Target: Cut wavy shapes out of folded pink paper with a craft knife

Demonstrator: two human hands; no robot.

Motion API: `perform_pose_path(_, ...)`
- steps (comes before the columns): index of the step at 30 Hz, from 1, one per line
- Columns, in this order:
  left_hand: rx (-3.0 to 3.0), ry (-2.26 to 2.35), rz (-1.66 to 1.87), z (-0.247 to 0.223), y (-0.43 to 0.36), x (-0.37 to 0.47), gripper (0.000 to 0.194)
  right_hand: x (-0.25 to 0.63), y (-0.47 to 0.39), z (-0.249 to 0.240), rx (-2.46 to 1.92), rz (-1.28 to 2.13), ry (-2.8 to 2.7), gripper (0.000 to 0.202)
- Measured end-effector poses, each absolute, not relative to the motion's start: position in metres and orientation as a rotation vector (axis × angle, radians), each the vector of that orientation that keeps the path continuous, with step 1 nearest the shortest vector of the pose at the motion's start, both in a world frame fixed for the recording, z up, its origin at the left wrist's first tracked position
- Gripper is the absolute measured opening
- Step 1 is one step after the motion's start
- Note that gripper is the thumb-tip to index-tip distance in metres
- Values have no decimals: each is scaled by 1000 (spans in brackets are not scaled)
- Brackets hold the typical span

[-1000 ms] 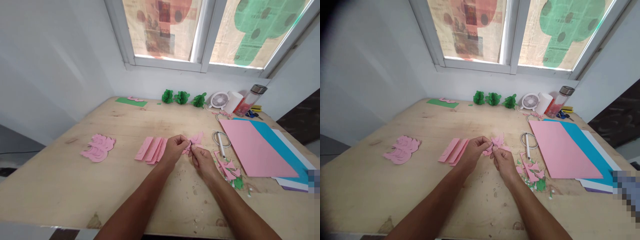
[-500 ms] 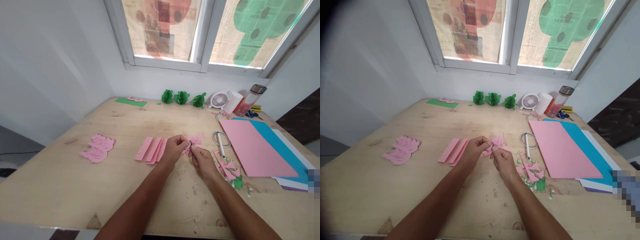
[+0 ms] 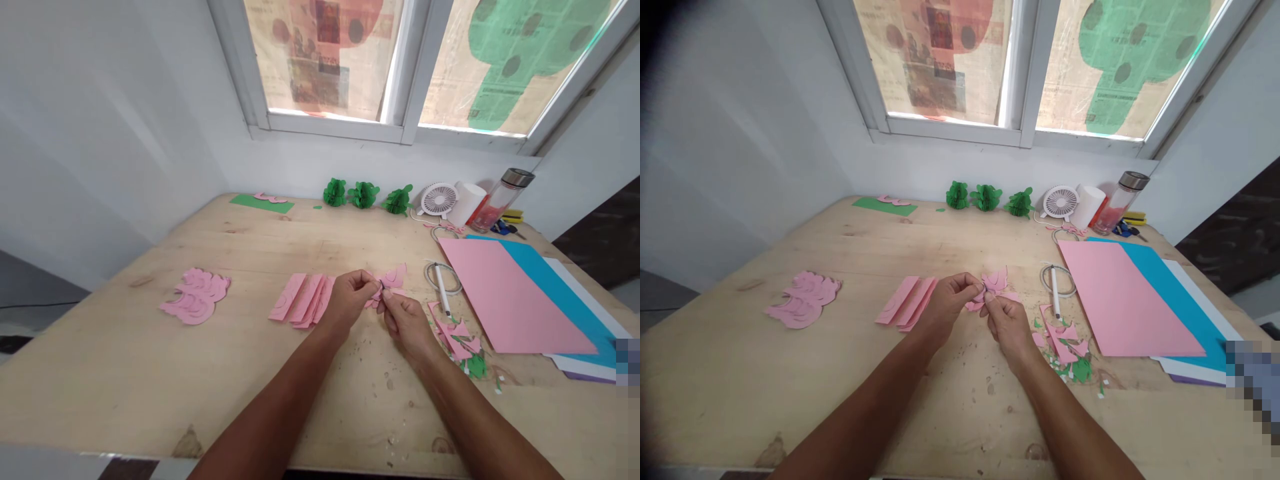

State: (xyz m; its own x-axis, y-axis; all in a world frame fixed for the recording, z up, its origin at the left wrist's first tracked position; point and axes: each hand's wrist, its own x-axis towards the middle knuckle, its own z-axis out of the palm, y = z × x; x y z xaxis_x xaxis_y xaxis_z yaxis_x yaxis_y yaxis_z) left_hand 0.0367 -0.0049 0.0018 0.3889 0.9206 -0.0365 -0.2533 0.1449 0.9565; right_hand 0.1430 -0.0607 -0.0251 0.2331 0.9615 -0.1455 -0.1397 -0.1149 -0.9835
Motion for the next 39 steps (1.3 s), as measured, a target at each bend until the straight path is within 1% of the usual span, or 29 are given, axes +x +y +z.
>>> perform_pose_path(21,1087,777,984,5,-7,38,19,145,-61,-25,-1328,1130,-830,41)
perform_pose_path(33,1120,805,935,-1,-5,39,12,145,-60,-24,-1324,1135,-791,42)
perform_pose_path(39,1129,773,957,-12,-2,40,10,145,-59,-25,-1299,1126,-778,42)
